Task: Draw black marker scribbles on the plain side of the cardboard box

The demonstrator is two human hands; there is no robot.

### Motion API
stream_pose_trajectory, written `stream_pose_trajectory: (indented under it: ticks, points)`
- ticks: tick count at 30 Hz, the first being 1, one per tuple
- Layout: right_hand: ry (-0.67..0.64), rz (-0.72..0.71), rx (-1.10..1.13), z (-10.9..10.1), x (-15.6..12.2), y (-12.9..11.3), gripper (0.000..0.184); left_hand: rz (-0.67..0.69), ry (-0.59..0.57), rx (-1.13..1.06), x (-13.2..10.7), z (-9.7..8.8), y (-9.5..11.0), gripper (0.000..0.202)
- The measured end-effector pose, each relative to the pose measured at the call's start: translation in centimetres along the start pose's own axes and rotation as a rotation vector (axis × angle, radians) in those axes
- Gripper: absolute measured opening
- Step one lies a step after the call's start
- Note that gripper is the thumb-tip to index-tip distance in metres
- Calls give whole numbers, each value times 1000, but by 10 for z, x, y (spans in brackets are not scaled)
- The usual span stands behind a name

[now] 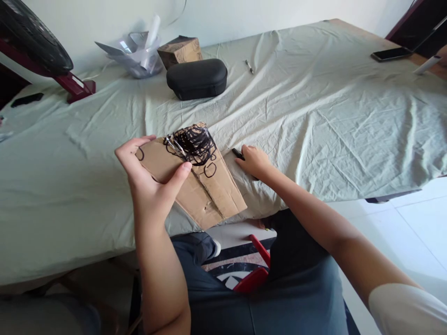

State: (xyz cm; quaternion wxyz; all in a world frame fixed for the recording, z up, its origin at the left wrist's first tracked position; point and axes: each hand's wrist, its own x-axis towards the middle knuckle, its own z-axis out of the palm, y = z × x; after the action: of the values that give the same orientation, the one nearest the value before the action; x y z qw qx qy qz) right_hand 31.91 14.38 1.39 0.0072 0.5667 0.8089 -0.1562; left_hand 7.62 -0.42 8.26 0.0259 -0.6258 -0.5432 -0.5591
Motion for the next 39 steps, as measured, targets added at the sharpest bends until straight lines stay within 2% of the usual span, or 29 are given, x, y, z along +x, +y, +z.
stream_pose_trajectory:
  ticks: [6,11,14,18,22,24,26,35,39]
  points:
    - [84,70,-8,17,-6,-18,36,-33,13,6,-1,0,-2,75]
    - [170,67,89,11,-9,-16,37,-57,34,15,-2,0,-3,74]
    - [258,-58,339,9,-11,-10,33,-67,45,3,-1,0,0,74]
    - [363,-202,801,12,-6,0,26,-72,41,-22,0,2,4,74]
    - [403,-205,1163,6,2,1,47,-80,40,-25,0,3,6,73]
    - [400,-189,1270,1,3,0,57,-84,35,-29,1,4,8,74]
    - [393,-193,1333,-3,3,0,58,-90,28,-32,1,3,10,74]
    - [368,-219,1273,-3,-3,13,34,-88,10,-8,2,3,12,66]
    - [437,-233,932,-10,-6,17,45,-54,22,-24,2,4,9,72]
